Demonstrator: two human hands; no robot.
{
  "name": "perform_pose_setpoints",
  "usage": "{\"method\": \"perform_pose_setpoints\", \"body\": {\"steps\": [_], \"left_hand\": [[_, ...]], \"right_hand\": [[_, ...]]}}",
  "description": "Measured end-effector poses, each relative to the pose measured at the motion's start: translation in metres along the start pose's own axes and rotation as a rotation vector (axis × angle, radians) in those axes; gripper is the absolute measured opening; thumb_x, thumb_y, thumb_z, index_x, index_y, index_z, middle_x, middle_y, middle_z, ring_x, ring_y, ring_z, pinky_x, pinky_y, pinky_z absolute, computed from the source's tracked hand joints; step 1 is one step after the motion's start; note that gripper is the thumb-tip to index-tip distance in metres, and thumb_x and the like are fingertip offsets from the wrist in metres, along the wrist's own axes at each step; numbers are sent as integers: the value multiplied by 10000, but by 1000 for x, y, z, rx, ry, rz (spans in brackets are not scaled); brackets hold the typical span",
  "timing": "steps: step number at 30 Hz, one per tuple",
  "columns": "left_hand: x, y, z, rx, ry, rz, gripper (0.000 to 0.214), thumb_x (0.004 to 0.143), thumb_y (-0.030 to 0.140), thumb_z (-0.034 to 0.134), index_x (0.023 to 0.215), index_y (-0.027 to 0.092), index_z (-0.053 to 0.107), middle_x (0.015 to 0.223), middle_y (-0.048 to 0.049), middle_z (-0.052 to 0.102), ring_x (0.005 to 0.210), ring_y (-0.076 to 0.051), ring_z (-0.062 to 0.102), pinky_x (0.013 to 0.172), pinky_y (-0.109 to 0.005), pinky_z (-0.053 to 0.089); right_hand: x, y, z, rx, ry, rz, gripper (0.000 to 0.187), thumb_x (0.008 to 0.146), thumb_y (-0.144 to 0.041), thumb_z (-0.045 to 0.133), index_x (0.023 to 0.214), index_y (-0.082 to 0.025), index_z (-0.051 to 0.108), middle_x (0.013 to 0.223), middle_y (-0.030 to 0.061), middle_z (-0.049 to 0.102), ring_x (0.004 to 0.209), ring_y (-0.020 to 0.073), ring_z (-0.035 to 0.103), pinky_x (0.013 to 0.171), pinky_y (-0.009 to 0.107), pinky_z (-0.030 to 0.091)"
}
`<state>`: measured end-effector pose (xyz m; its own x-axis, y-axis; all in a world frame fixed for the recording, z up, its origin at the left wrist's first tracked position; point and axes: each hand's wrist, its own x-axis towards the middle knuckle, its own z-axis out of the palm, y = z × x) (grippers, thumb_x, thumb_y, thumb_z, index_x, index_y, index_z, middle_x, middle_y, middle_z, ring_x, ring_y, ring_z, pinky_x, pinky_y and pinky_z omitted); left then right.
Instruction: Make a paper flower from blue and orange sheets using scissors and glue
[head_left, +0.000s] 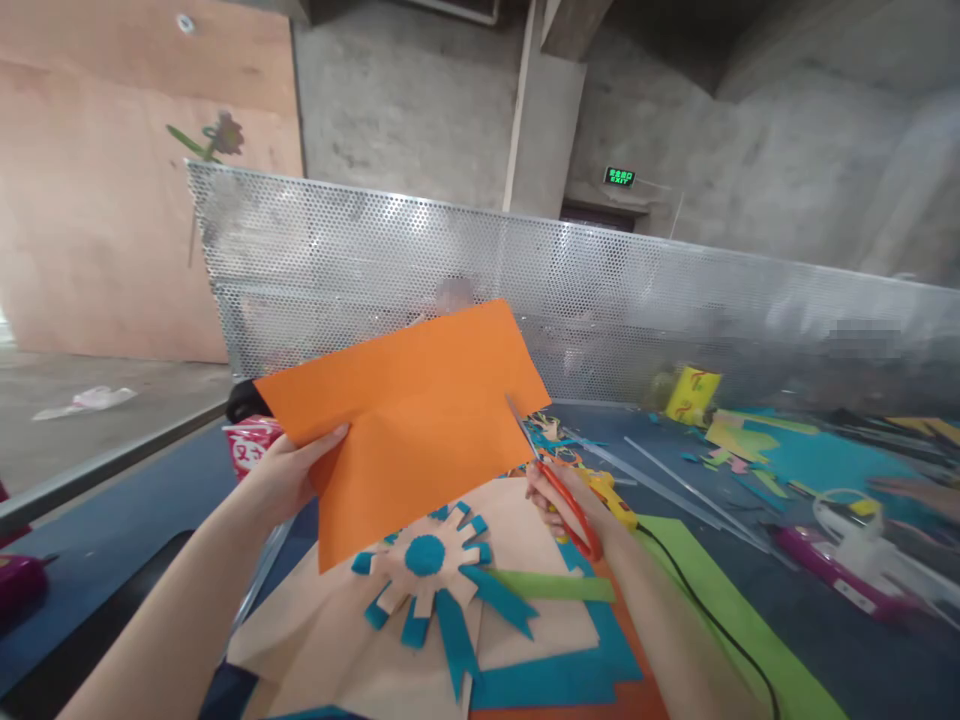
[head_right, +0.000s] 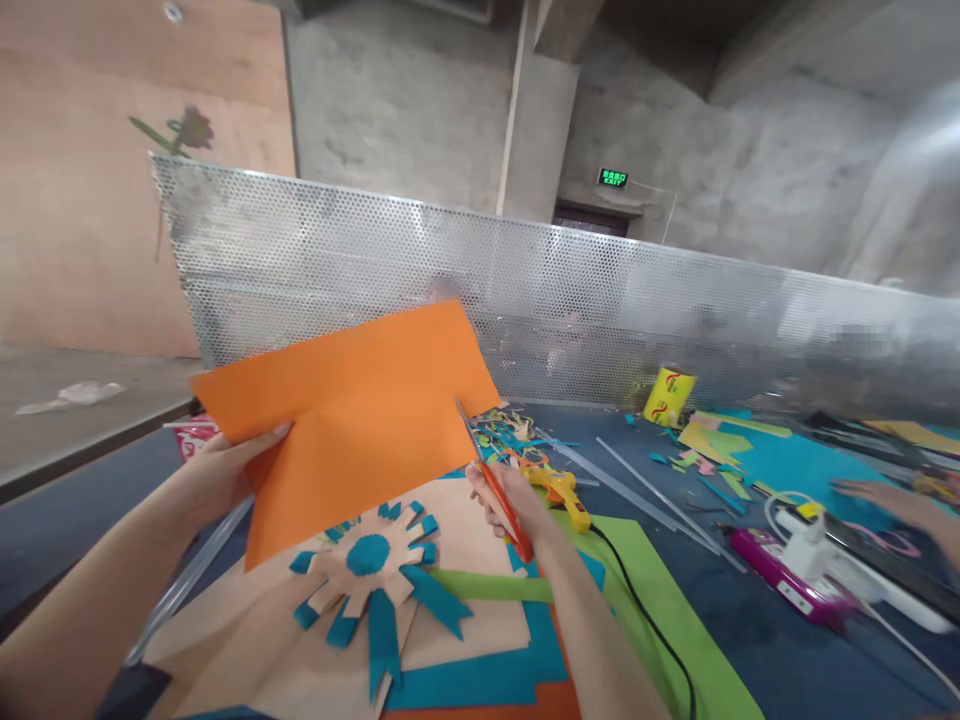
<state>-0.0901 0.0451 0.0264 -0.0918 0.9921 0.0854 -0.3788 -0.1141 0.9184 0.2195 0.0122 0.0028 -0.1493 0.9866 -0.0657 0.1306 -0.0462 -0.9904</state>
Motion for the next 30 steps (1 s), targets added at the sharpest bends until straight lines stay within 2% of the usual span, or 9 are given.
{"method": "perform_pose_setpoints", "body": {"steps": [5,13,24,30], "left_hand": [[0,2,-5,21,-15,-9,429,508,247,789,910,185,653,928,-83,698,783,-237,668,616,-253,566],[-7,5,1,48,20,-2,356,528,231,771,864,185,660,940,-84,693,781,-228,667,612,-255,565],[-11,8,5,46,17,-20,344,535,236,766,858,197,657,911,-44,700,830,-220,657,609,-229,563],[-13,10,7,60,44,-31,347,534,225,762,864,192,660,923,-63,696,833,-237,657,575,-236,565]], "right_hand": [[-6,-1,5,-1,5,-2,513,565,-678,564,650,-190,430,486,-99,369,328,15,315,307,159,264],[-4,-2,4,18,-28,42,547,506,-689,583,657,-188,421,482,-106,377,330,14,320,322,175,276],[-6,-5,6,-11,-8,60,533,510,-665,602,652,-188,412,473,-109,376,330,11,324,322,168,278],[-2,-2,3,3,-33,98,507,548,-660,572,643,-191,406,460,-111,374,308,7,309,308,166,274]]}}
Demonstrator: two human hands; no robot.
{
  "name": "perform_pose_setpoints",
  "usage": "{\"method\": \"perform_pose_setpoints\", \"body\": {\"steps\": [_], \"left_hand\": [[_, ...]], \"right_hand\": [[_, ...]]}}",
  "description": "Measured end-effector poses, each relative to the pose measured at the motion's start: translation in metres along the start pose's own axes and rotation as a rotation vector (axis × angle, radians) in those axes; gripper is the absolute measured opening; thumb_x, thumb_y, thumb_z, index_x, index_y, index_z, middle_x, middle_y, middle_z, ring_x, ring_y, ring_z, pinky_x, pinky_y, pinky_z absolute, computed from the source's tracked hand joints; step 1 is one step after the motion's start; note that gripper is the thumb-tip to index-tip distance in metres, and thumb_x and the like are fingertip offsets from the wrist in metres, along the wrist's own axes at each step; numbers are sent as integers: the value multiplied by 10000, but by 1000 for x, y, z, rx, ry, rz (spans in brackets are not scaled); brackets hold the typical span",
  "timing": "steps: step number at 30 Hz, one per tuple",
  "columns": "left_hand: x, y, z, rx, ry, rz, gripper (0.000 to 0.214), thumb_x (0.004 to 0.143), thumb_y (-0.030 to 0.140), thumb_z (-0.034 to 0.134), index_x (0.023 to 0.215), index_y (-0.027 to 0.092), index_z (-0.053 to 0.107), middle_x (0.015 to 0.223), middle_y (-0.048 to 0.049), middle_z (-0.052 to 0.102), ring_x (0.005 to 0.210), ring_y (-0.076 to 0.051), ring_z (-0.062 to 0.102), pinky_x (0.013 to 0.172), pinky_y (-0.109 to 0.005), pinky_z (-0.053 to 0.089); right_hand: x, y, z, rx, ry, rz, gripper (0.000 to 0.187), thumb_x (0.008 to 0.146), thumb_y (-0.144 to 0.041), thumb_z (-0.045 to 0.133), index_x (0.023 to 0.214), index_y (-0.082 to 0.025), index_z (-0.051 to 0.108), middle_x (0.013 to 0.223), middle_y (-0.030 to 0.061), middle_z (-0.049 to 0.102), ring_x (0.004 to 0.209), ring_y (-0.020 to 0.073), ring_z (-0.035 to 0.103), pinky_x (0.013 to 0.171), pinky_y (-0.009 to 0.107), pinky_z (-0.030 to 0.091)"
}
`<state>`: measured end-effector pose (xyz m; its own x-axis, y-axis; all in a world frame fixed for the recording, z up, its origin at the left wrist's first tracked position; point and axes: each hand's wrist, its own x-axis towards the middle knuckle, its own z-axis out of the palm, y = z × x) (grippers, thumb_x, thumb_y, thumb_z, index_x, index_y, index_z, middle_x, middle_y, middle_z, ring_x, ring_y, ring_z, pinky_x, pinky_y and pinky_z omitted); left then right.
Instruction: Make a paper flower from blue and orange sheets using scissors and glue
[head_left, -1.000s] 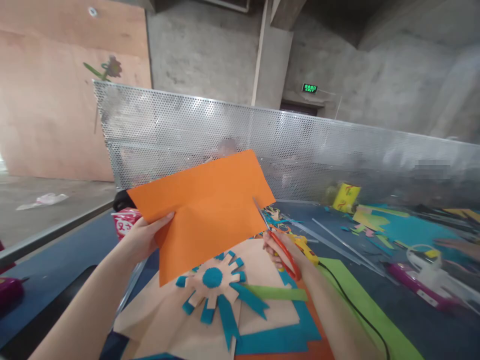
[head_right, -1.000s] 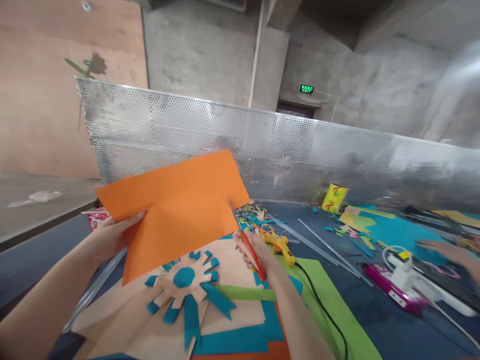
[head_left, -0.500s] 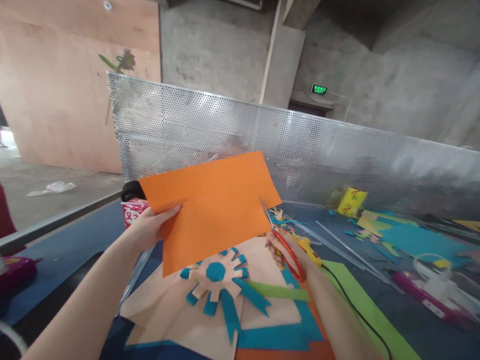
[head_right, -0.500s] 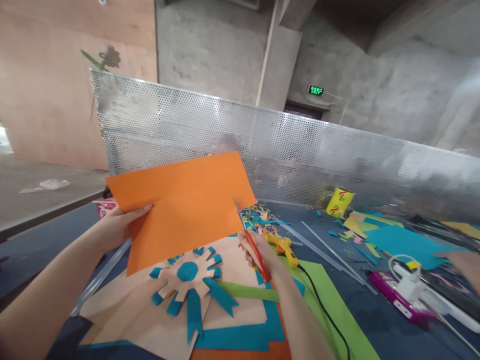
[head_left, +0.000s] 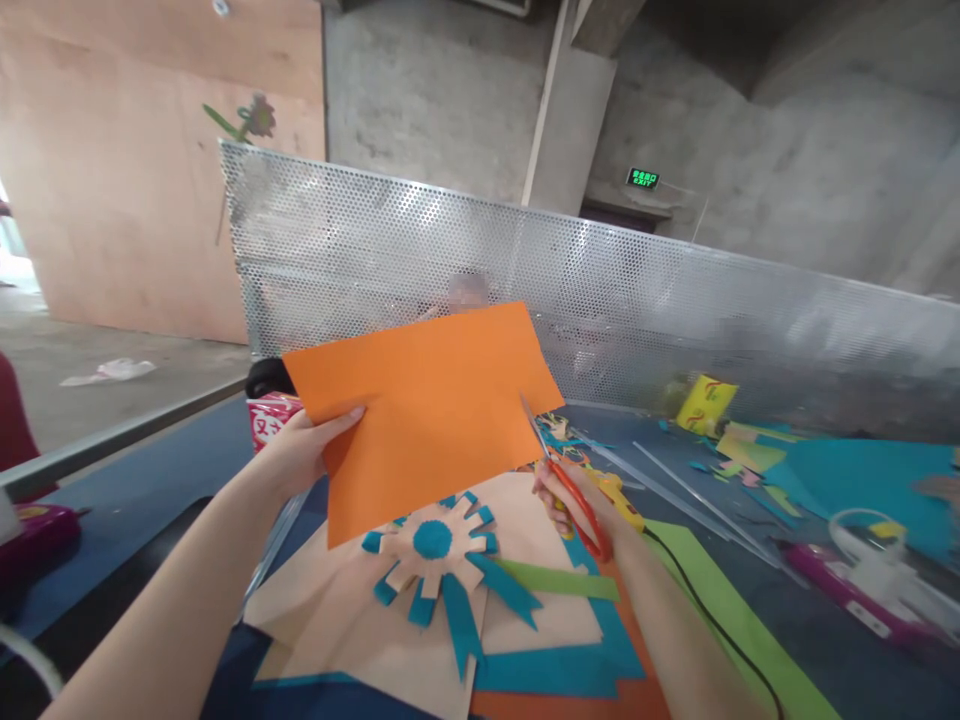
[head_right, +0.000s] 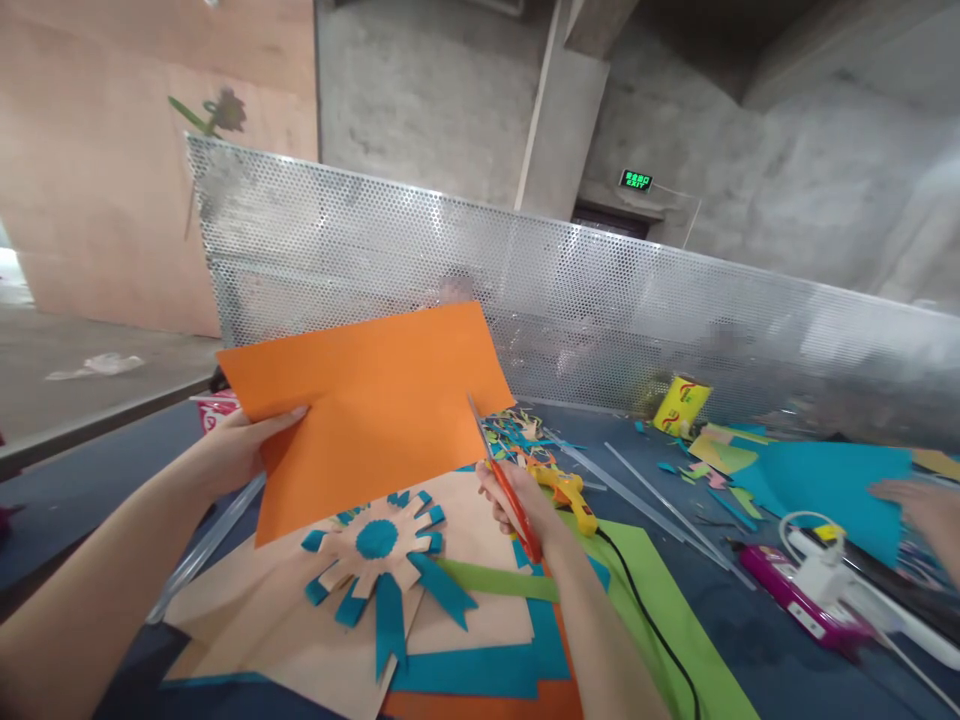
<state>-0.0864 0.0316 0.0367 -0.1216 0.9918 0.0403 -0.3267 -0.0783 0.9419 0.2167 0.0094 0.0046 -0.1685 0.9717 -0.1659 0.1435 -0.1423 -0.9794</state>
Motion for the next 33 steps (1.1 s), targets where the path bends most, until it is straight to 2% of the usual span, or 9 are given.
{"method": "perform_pose_setpoints", "body": {"steps": [4,10,19,27,33], "left_hand": [[0,0,-1,-17,-25,-8,346,560,240,762,884,185,651,933,-55,695,829,-221,657,600,-229,562],[1,0,-1,-41,-38,6,377,522,248,787,864,167,650,910,-64,701,805,-213,660,614,-227,562],[4,-5,-4,-25,-87,18,372,545,270,773,887,188,651,989,-57,683,885,-225,641,661,-243,561],[4,-6,-2,7,-70,2,400,513,280,787,875,179,651,986,-72,683,870,-235,646,649,-248,564],[6,-7,-4,5,-81,10,403,516,277,786,885,184,652,1007,-68,677,893,-241,638,662,-251,562]], "right_hand": [[2,2,-1,-16,-1,-5,483,573,-649,557,641,-194,408,456,-113,367,281,11,304,283,173,264],[4,4,-3,-25,14,-9,433,626,-618,527,653,-198,423,452,-111,369,258,20,305,257,178,258],[7,5,-5,-24,27,25,398,675,-587,501,638,-201,408,433,-109,365,236,28,307,235,180,248],[4,4,-2,-17,42,4,378,676,-539,561,655,-200,395,476,-102,387,292,15,330,280,158,286],[2,1,-1,-43,60,46,362,750,-536,462,629,-204,385,429,-100,355,260,25,300,258,165,259]]}}
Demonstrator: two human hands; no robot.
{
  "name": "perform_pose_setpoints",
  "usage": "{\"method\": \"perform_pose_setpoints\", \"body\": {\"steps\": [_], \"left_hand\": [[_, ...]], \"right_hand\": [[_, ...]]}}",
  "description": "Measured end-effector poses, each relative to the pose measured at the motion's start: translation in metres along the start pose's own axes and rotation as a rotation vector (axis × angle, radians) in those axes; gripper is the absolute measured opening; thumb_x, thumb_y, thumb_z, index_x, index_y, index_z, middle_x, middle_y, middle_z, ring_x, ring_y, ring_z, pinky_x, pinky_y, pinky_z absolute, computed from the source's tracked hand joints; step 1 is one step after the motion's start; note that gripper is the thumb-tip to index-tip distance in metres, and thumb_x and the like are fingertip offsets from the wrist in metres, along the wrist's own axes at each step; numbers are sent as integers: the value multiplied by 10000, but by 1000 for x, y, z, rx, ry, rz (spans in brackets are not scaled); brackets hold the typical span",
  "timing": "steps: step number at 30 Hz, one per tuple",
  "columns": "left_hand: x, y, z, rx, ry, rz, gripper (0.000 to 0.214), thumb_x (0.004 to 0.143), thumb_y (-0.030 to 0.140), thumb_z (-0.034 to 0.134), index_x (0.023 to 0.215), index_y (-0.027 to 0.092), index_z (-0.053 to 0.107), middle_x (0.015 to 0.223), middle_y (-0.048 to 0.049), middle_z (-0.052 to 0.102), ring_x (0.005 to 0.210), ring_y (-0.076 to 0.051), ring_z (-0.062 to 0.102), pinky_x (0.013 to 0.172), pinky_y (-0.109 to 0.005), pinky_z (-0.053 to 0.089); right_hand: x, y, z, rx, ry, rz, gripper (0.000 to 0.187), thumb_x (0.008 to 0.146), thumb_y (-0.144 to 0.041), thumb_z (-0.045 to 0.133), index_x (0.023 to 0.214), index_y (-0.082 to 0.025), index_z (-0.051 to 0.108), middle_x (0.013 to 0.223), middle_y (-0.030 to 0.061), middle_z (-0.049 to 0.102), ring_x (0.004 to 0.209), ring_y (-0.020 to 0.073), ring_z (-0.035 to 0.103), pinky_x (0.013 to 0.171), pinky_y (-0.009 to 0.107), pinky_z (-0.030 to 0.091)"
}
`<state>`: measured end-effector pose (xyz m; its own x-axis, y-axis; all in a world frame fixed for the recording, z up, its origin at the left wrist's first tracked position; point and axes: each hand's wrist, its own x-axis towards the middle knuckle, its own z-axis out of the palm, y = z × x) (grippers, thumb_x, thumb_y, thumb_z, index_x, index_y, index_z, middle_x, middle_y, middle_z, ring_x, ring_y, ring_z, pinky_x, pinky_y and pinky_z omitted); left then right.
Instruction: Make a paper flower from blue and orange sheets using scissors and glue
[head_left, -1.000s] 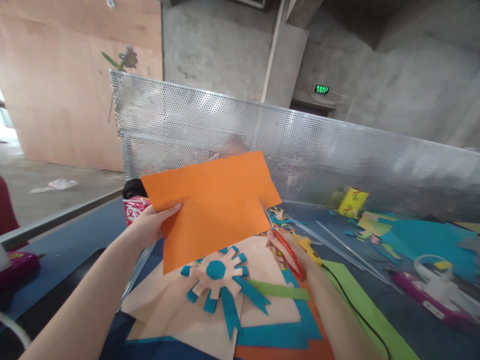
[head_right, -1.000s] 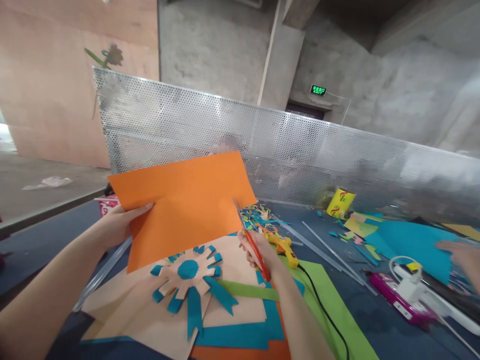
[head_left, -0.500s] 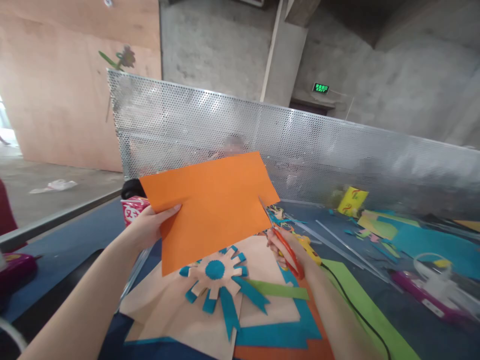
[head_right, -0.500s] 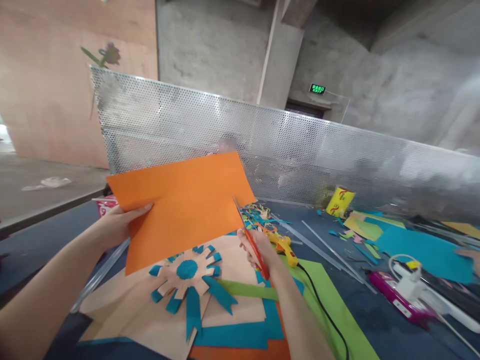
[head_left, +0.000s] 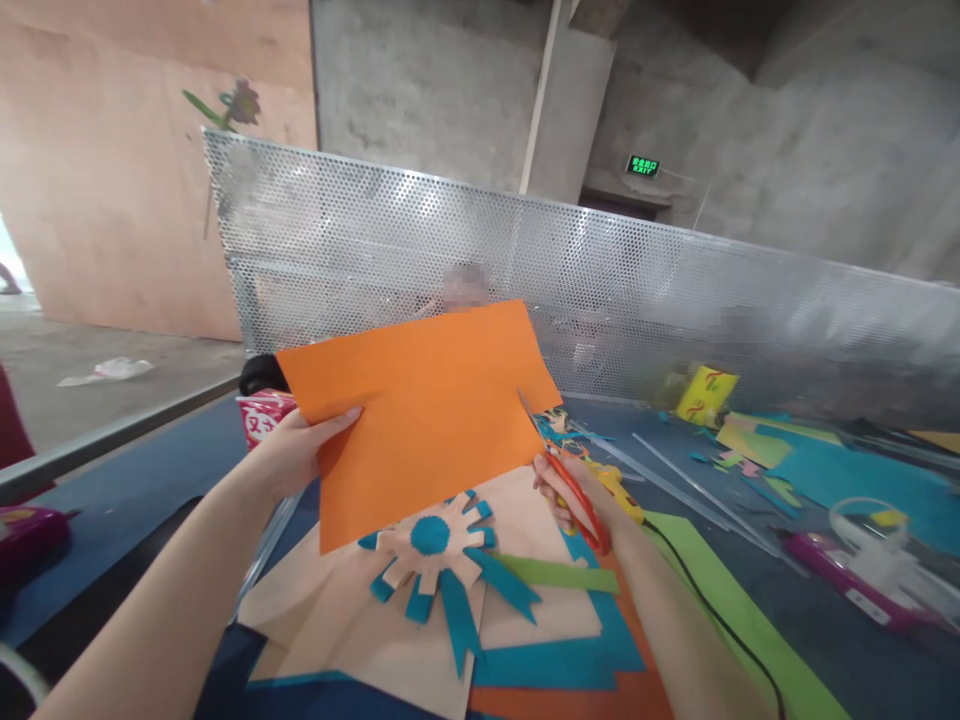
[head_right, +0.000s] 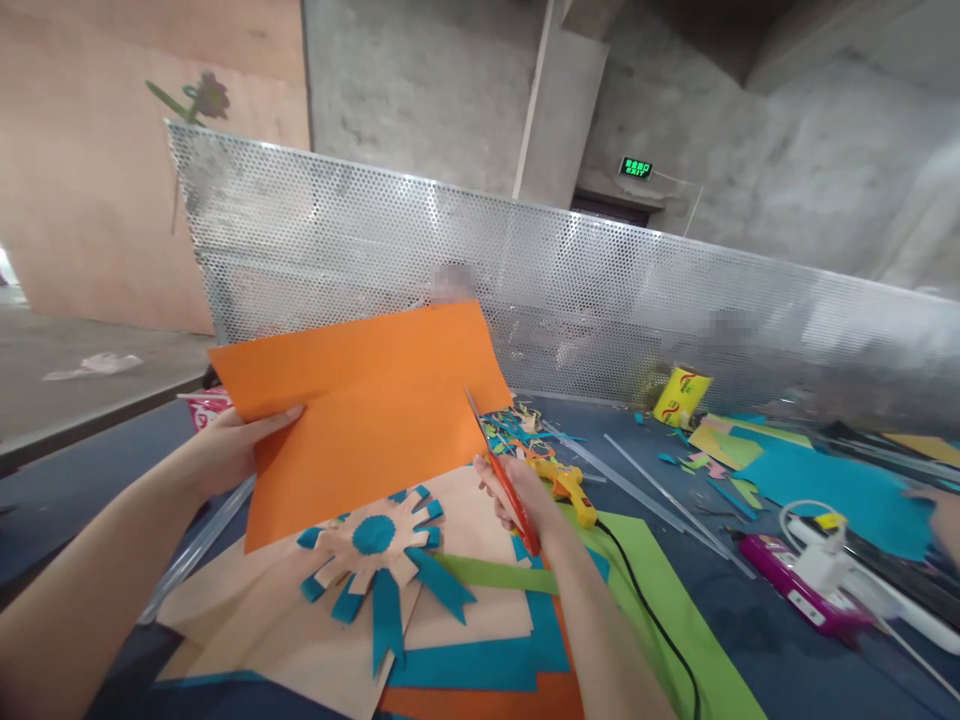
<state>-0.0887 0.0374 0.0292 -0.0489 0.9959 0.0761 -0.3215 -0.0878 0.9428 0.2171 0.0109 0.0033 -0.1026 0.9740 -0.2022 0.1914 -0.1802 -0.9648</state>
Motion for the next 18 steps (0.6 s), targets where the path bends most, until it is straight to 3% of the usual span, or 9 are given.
{"method": "perform_pose_setpoints", "body": {"steps": [7,14,18], "left_hand": [[-1,0,-1,19,-11,-4,400,526,285,778,895,195,654,1035,-77,665,928,-251,627,688,-263,560],[-2,2,1,19,-18,-25,372,549,268,769,894,191,655,1023,-68,671,921,-247,629,677,-258,563],[-6,5,4,11,5,-31,339,546,259,774,857,183,662,991,-64,683,905,-245,634,633,-235,564]], "right_hand": [[6,3,-1,-31,18,4,391,790,-561,352,618,-210,381,411,-90,346,239,36,295,240,179,242],[5,8,-3,-52,32,-64,369,679,-530,572,673,-198,411,498,-90,413,295,24,370,284,161,285],[2,7,-3,-48,8,-79,392,667,-553,569,664,-198,402,514,-90,408,301,24,358,286,174,291]]}}
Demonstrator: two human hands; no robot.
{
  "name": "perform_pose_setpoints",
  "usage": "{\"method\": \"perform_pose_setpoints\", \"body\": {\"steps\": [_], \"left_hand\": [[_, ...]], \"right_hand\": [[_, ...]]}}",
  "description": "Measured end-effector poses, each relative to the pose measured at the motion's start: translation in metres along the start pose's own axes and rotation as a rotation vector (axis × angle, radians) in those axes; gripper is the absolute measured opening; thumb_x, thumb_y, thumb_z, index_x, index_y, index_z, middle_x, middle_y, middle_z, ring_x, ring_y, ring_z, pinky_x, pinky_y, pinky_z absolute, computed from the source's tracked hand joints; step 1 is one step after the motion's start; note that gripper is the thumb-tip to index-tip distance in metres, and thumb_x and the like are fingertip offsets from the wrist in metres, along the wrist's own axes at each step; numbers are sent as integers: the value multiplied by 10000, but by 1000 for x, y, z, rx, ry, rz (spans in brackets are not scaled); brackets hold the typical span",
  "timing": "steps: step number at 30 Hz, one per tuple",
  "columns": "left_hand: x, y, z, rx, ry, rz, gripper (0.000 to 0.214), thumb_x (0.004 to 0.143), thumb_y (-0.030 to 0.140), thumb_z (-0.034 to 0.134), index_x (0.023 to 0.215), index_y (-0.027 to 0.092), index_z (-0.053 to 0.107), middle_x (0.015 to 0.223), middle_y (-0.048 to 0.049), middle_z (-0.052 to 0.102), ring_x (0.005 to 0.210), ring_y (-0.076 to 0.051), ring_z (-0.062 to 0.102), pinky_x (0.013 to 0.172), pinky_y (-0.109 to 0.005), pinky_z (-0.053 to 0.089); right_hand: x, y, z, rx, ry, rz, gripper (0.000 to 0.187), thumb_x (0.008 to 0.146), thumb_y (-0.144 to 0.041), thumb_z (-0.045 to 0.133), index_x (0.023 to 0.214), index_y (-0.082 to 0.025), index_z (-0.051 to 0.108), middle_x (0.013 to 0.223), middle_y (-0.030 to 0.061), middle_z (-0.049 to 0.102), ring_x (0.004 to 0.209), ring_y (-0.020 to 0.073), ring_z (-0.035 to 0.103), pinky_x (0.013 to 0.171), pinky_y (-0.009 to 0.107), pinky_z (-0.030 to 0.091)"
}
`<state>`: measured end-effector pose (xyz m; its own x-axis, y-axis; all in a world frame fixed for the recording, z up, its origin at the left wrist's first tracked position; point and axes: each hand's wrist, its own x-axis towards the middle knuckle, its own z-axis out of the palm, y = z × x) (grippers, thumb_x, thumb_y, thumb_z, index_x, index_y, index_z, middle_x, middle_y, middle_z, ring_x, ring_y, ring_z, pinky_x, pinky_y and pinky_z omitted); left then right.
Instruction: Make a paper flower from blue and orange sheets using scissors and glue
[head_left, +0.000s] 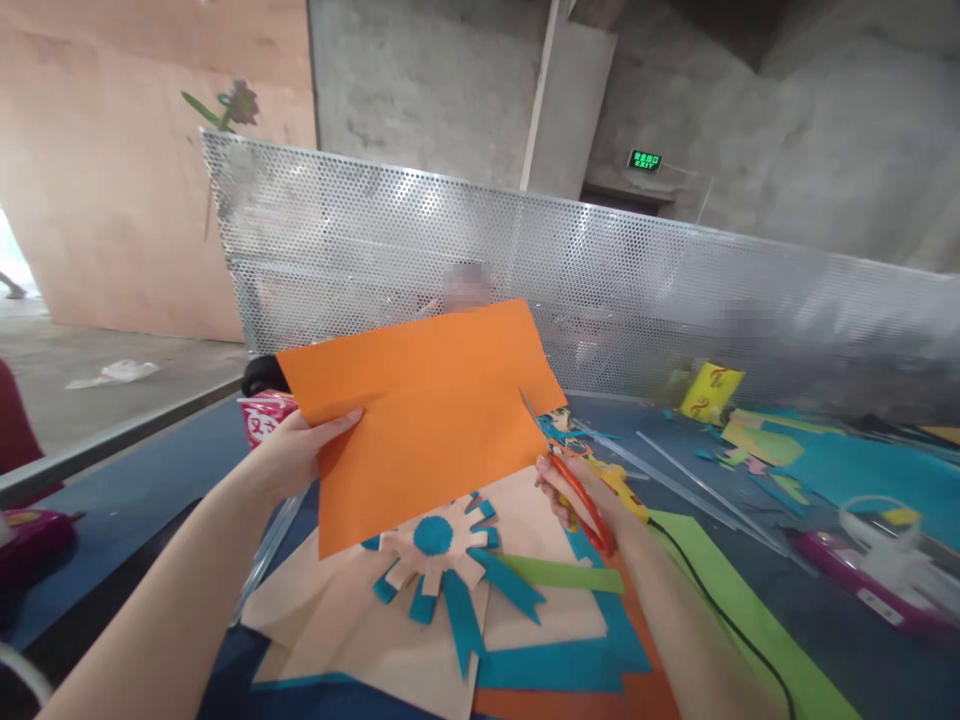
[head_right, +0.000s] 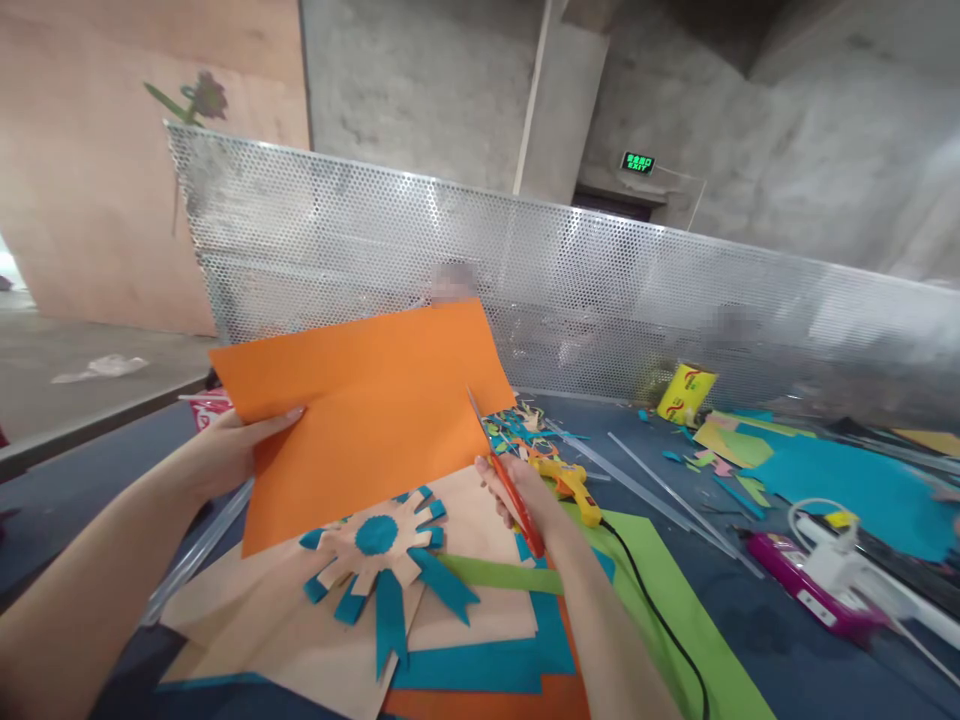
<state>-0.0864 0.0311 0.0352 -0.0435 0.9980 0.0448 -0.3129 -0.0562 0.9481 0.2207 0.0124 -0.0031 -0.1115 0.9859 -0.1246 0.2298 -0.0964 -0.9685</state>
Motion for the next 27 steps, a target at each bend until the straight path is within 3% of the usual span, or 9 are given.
{"method": "perform_pose_setpoints", "body": {"steps": [27], "left_hand": [[4,-2,-4,-12,-54,-12,337,498,293,789,813,228,684,997,-67,679,918,-252,633,686,-246,561]], "right_hand": [[-5,-9,7,-54,36,8,422,657,-620,489,613,-213,387,344,-104,345,227,56,333,237,182,247]]}}
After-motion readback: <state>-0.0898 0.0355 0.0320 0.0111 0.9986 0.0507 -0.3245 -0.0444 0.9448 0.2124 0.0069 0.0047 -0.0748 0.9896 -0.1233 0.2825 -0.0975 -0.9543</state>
